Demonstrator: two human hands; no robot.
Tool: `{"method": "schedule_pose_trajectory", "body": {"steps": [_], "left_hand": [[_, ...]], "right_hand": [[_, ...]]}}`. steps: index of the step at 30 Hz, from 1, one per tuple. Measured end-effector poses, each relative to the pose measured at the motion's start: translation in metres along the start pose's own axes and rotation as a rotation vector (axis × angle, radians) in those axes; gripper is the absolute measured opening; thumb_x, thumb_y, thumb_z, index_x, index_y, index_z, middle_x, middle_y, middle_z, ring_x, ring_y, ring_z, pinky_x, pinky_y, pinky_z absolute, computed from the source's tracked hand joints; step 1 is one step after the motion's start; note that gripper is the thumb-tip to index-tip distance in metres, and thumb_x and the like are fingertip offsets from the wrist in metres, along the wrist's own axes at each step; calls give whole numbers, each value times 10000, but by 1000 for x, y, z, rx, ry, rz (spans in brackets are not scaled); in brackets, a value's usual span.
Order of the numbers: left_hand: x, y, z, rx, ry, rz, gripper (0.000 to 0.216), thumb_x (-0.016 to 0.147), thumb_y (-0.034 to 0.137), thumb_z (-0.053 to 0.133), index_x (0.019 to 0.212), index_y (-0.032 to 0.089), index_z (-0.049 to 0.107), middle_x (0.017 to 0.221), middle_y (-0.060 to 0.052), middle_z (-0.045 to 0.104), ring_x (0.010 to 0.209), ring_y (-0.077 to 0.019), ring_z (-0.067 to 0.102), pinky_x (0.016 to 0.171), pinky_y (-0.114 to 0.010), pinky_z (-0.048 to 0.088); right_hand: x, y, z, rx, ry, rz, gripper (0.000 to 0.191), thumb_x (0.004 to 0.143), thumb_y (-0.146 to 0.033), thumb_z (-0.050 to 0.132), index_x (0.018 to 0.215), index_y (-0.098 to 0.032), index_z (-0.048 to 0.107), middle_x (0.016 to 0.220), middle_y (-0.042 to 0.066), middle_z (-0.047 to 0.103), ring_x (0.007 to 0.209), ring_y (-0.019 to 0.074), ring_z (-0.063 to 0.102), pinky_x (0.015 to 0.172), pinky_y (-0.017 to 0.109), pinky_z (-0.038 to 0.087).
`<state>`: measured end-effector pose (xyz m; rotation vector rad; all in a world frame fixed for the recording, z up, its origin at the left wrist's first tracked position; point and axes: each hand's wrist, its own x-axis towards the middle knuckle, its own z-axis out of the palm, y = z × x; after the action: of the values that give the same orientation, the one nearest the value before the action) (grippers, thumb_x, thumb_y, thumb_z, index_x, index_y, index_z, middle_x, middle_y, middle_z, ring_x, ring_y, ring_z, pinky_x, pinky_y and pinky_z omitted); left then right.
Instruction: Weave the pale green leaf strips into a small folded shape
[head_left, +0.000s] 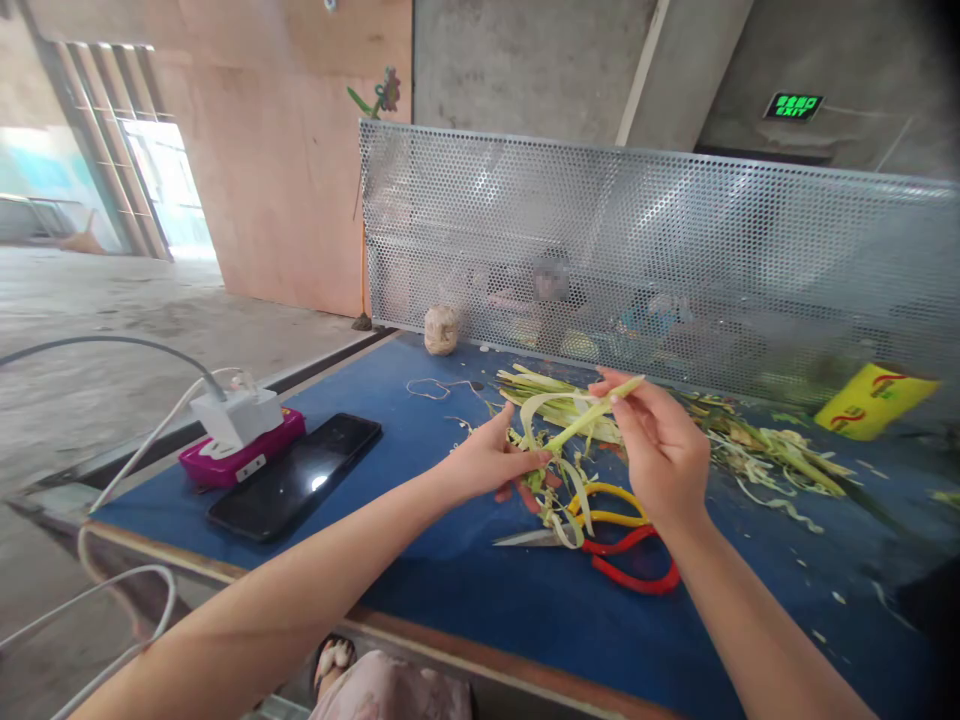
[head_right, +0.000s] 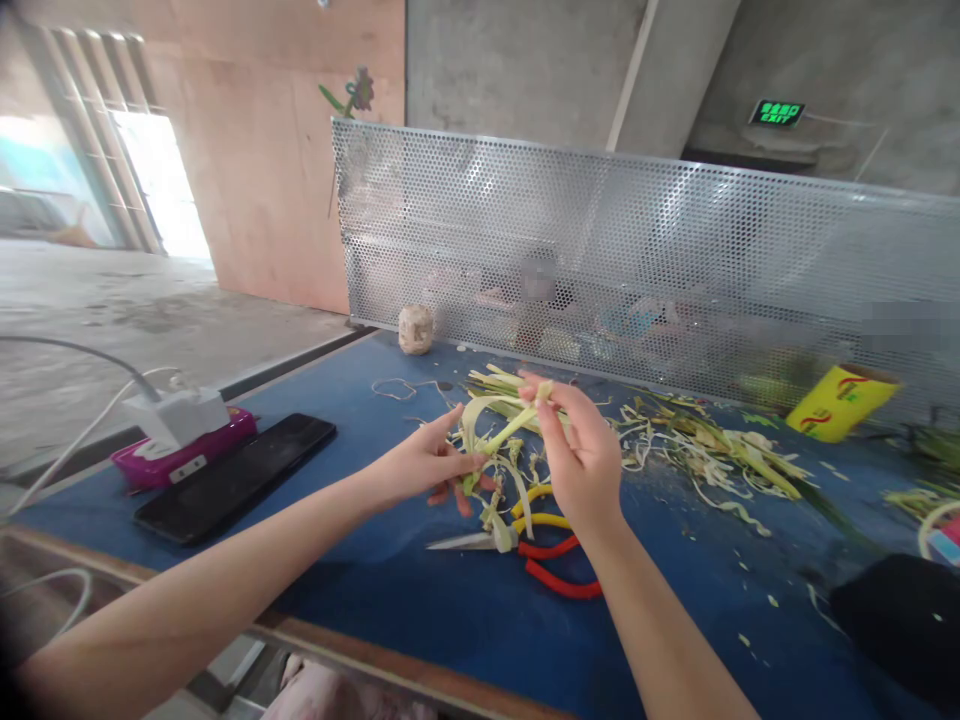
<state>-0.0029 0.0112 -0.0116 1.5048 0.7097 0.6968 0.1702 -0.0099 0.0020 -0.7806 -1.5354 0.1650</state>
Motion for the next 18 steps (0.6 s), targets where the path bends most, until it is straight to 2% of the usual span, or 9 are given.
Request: {"method": "schedule_pose_trajectory", "body": {"steps": [2,4,6,8,10,13,15,18], "left_hand": [[1,0,-1,-13,35,-25,739,725,338,615,1303,166,188,827,-116,680,468,-133,619,322,-144,344],[1,-1,-2,-34,51,-61,670,710,329,630,1251,166,270,841,-115,674,512,-150,636,344,-155,387],[1,-2,-3,-42,57,-84,640,702,321,637,1229,177,304,849,-105,669,554,-165,648,367,-171,422],[0,-4,-4,0,80,-65,706,699,329,637,1277,195,253,843,-95,668,561,-171,648,363,-175,425],[0,-6,-5,90,134,-14,837,701,347,632,1347,203,121,811,-82,671,533,-162,636,333,-162,395],[0,-8,-5,190,195,12,947,719,334,610,1377,181,-53,765,-64,665,511,-152,618,311,-155,362],[0,-9,-5,179,204,-9,940,734,293,591,1374,176,-88,793,-69,659,540,-158,626,328,-164,379],[-1,-8,-4,145,194,-10,877,754,288,560,1375,186,-50,782,-60,651,546,-159,627,341,-164,367]], "right_hand": [[-1,-5,-4,-119,-119,-167,282,841,-154,428,1032,-277,596,963,38,605,920,185,568,810,370,446],[-1,-8,-7,-231,-284,-272,322,845,-137,402,1064,-283,588,942,46,586,856,177,569,723,343,462],[-1,-10,-9,-327,-432,-344,332,841,-133,398,1076,-273,588,901,49,575,823,178,562,700,343,449],[0,-12,-9,-370,-481,-407,322,836,-125,409,1057,-265,598,867,44,575,861,190,549,758,374,415],[1,-14,-9,-354,-469,-448,305,832,-123,431,1042,-265,601,856,40,577,914,202,527,803,397,375],[1,-14,-8,-358,-526,-490,262,831,-167,479,1032,-277,607,817,33,569,893,198,513,786,388,351],[-1,-11,-6,-442,-605,-496,225,837,-202,494,1004,-283,621,793,27,583,854,192,511,772,382,328],[-4,-5,-2,-541,-694,-467,190,851,-219,480,964,-263,626,833,29,641,892,206,497,776,379,296]]}}
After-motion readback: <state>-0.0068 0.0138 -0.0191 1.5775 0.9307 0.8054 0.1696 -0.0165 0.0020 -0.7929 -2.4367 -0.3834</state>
